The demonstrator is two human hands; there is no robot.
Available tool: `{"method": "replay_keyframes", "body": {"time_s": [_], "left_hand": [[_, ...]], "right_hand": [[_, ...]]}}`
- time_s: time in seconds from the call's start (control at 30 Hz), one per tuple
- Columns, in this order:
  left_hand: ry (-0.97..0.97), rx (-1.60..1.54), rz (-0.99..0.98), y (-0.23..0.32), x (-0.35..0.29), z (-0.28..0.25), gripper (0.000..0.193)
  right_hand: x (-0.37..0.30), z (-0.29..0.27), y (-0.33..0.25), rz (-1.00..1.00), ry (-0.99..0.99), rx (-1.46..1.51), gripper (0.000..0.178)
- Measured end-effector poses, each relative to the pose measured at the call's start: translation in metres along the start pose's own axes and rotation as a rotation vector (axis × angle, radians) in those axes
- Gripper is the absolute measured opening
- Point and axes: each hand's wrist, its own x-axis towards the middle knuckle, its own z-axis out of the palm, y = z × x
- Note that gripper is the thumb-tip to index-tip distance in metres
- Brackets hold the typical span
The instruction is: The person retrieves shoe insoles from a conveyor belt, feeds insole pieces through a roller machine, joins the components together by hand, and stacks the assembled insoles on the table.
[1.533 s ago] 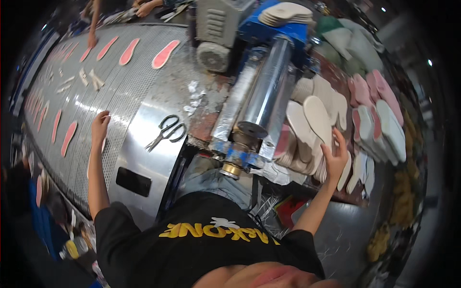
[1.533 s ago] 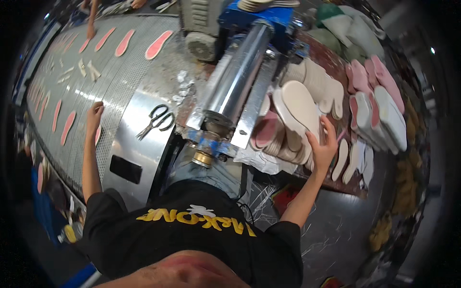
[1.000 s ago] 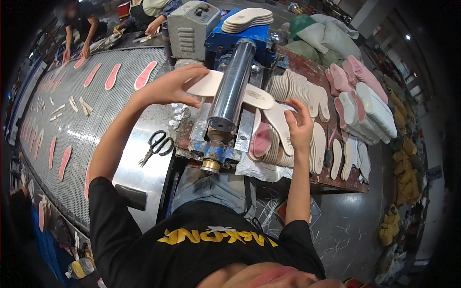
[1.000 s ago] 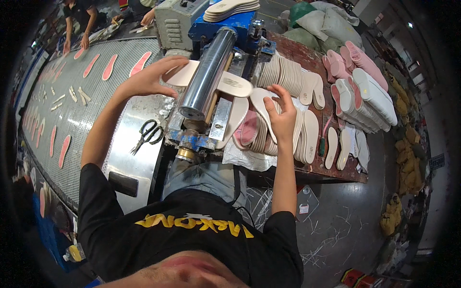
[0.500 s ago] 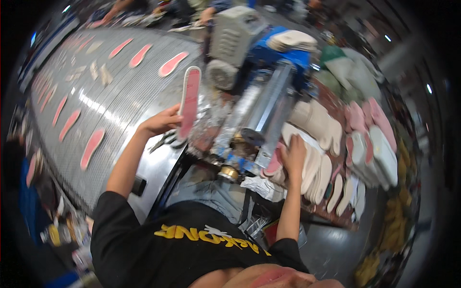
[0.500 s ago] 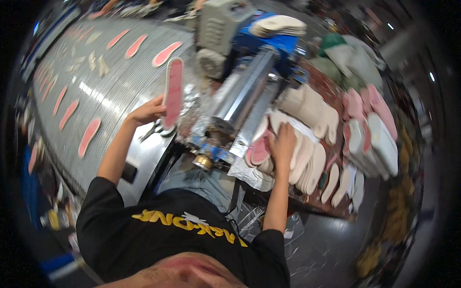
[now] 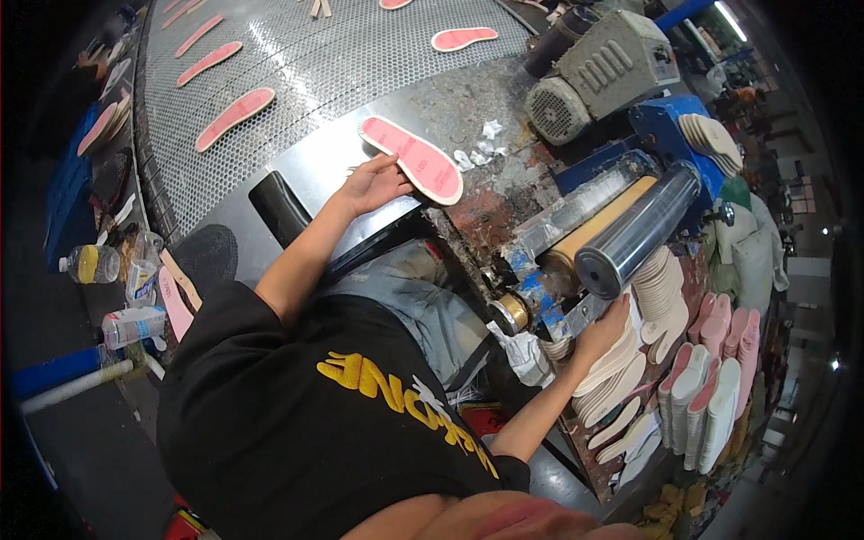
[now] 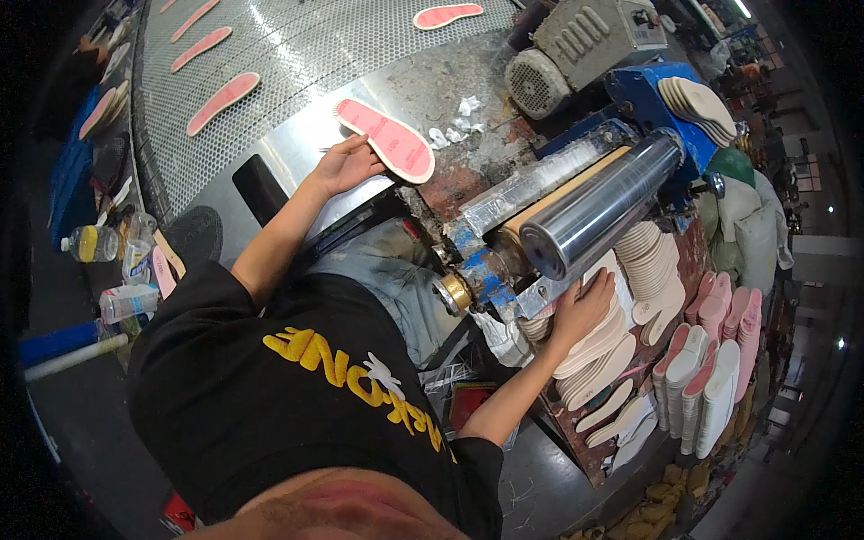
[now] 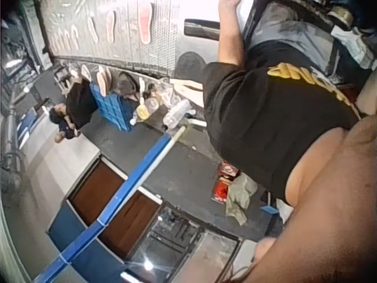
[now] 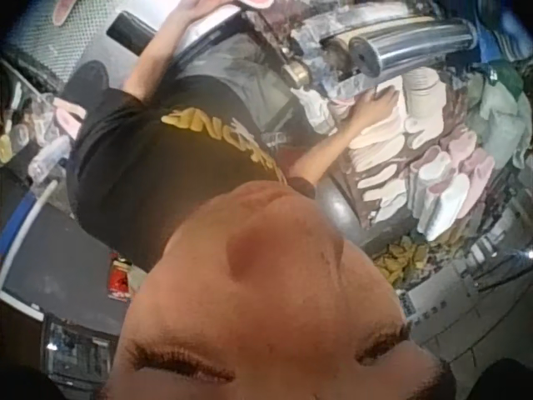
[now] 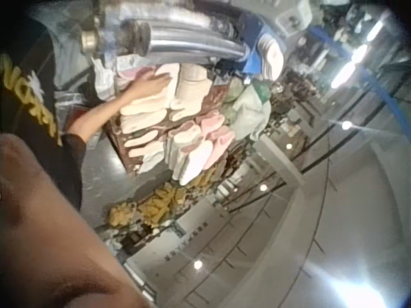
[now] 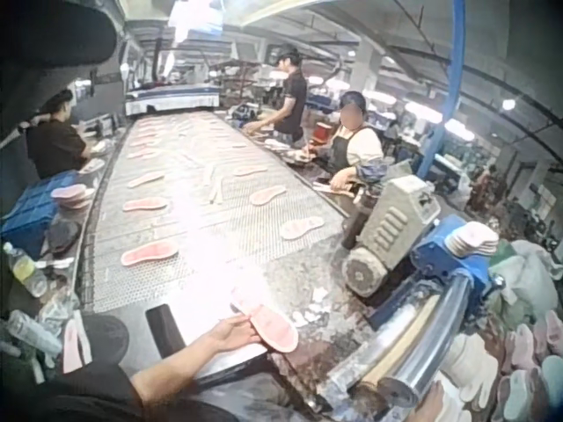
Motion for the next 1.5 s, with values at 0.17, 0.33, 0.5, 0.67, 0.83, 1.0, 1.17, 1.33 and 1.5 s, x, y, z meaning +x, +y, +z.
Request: {"method": "replay_keyframes", "body": {"time_s": [0.17,0.33,0.5,0.67,0.83,1.0,1.17,1.33,1.5], "left_hand": [[-0.004,0.015,0.044,0.001,-0.002,0.004,0.046],[-0.001,0.030,0.008,0.001,0.001,0.004,0.046],[-0.014,0.030,0.009,0.000,0.003,0.001,0.048],[-0.029,0.009,-0.026,0.001,0.002,0.003,0.049],[-0.025,0.014,-0.006,0.004,0.000,0.002,0.048],[-0.038,0.024,0.000,0.000,0.004,0.005,0.049],[-0.014,0.061,0.057,0.001,-0.001,0.005,0.049],[-0.014,0.016,0.019,0.002,-0.001,0.002,0.047],[-0.021,-0.005,-0.027,0.000,0.006,0.004,0.045]], "right_hand": [[0.007,-0.007,-0.017,0.122,-0.034,0.236,0.053],[0.007,-0.005,-0.010,0.132,-0.023,0.314,0.052],[0.006,0.003,0.004,0.117,-0.039,0.327,0.051],[0.004,0.007,0.010,0.150,-0.033,0.291,0.051],[0.007,0.007,-0.001,0.135,-0.017,0.324,0.050],[0.003,0.002,0.004,0.127,-0.014,0.347,0.051],[0.005,0.001,-0.003,0.144,-0.006,0.343,0.050],[0.005,0.000,-0.009,0.123,-0.008,0.355,0.048],[0.006,-0.007,-0.011,0.156,-0.032,0.310,0.047]]}}
